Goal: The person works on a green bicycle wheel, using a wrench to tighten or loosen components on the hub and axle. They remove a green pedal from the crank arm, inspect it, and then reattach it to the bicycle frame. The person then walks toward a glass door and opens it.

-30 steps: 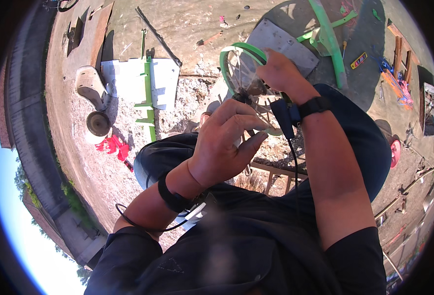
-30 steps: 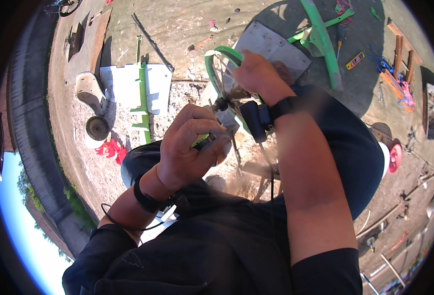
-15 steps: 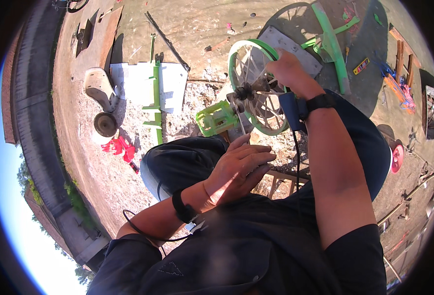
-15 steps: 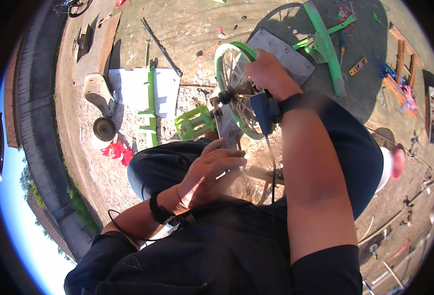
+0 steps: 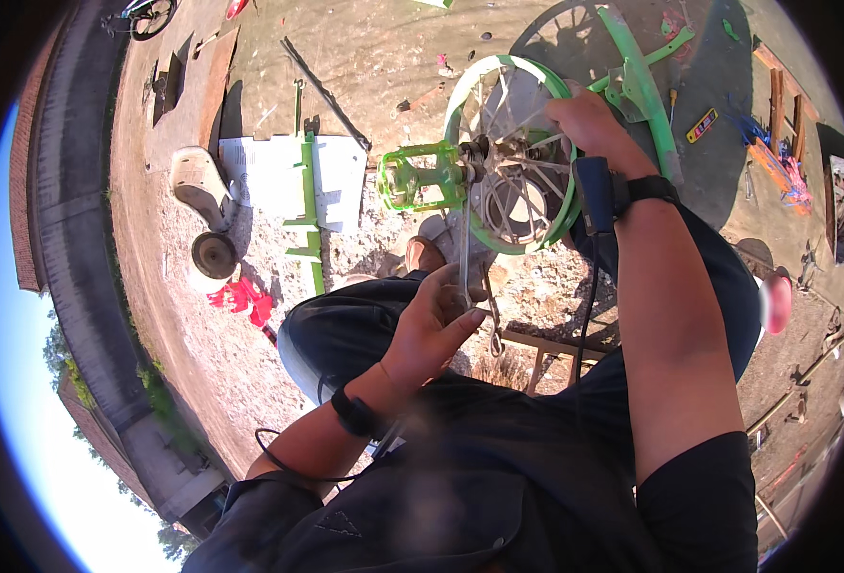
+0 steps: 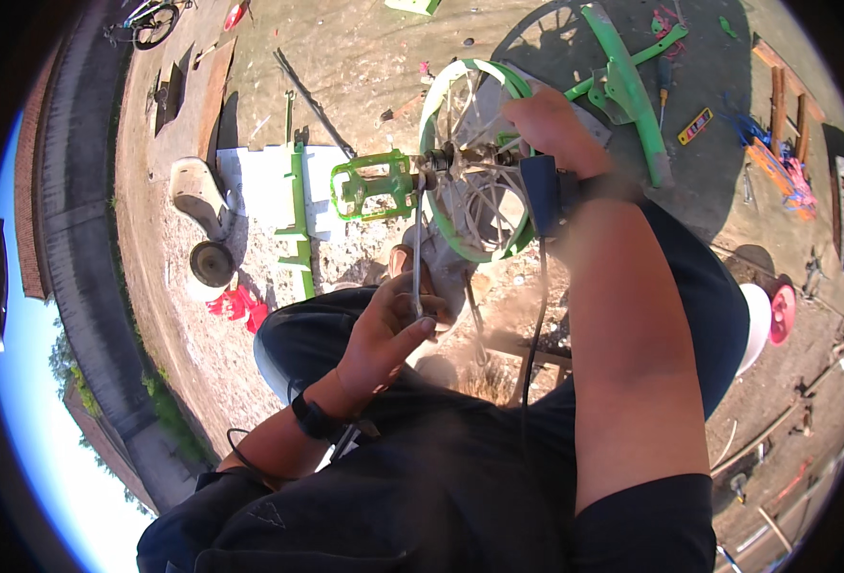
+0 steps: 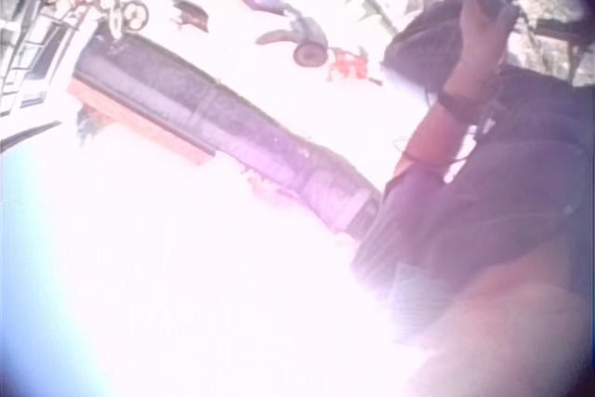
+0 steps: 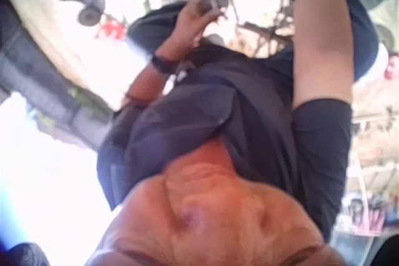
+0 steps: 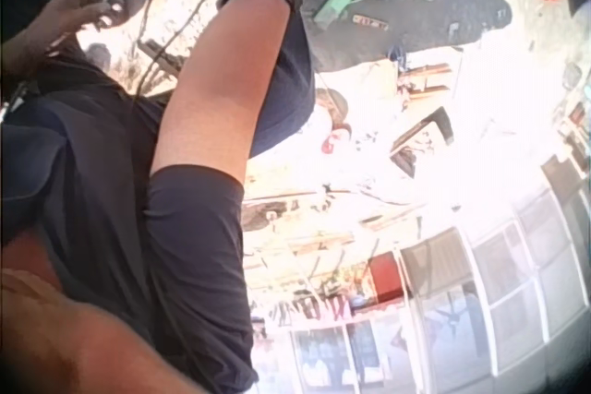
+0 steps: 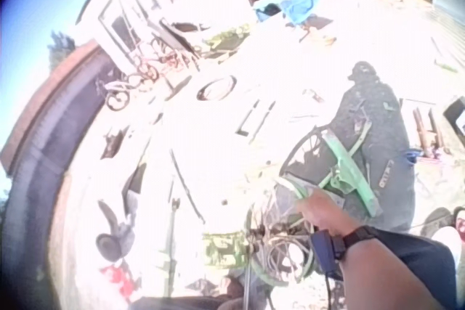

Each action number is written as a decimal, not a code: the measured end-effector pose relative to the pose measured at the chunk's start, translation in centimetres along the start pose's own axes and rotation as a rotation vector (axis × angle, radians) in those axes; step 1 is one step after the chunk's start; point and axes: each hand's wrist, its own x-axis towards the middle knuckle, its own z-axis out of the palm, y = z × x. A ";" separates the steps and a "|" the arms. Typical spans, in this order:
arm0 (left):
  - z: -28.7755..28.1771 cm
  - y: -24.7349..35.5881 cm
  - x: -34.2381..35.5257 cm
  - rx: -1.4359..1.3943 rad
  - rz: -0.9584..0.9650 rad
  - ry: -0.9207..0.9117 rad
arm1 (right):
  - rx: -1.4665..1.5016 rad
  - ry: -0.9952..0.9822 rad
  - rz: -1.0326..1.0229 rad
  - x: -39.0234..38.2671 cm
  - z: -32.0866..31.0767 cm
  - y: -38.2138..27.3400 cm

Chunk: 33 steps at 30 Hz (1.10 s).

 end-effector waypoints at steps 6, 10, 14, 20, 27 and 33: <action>-3.1 -0.7 3.4 0.113 -0.397 0.088 | -0.014 -0.020 0.047 -0.4 -0.1 0.0; -7.2 -1.0 7.4 0.053 -0.471 0.164 | -0.099 0.047 -0.072 -0.4 -0.2 0.2; -10.1 -1.0 11.6 0.011 -0.423 0.202 | 0.055 0.050 -0.018 -1.4 0.2 -0.2; -11.4 3.4 15.5 0.023 -0.302 0.204 | 0.022 -0.030 -0.015 -1.7 1.1 -0.8; -12.8 8.1 19.2 0.147 -0.109 0.093 | 0.094 -0.063 -0.079 -2.0 1.2 -0.4; -11.1 11.8 19.8 0.220 0.001 0.045 | -0.140 0.002 -0.098 -0.8 2.3 -0.2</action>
